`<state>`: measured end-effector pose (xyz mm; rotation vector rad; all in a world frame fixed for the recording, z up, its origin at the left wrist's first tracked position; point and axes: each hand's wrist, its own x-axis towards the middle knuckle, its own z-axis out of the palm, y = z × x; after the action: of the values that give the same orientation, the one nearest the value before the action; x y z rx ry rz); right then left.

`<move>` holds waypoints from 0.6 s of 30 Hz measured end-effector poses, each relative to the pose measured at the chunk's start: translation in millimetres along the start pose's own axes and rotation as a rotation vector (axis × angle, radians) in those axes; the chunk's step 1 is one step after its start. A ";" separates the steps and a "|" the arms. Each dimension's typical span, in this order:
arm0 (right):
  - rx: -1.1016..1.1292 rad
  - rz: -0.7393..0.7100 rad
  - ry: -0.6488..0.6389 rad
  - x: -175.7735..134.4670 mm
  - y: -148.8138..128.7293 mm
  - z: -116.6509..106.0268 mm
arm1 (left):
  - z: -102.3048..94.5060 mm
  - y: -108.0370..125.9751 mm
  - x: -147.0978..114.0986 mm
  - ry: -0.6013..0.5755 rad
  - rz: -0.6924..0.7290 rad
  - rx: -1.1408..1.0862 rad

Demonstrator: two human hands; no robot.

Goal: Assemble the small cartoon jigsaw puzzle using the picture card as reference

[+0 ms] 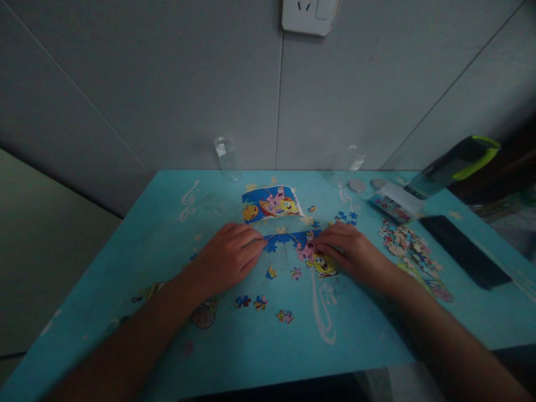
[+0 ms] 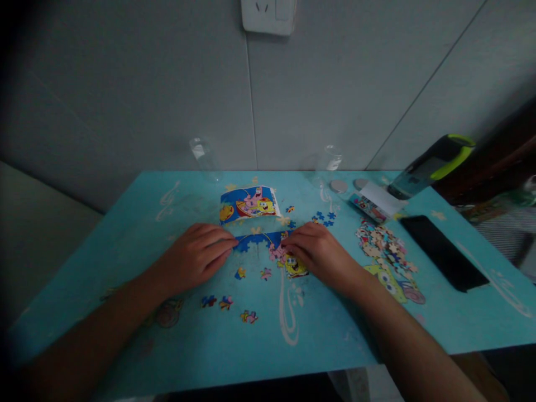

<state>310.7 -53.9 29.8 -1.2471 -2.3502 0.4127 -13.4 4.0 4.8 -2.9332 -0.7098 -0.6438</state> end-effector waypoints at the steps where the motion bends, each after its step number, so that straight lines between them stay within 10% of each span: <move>1: 0.003 0.022 -0.016 -0.3 -0.5 -1.0 | 0.3 -0.2 -0.1 0.002 0.004 0.001; 18: 0.041 0.073 -0.140 -2.3 -6.2 8.4 | -1.0 0.9 1.1 0.001 0.005 -0.007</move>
<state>303.2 -59.6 24.9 -1.3263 -2.4032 0.5868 -12.5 3.5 6.2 -2.9398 -0.7018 -0.6482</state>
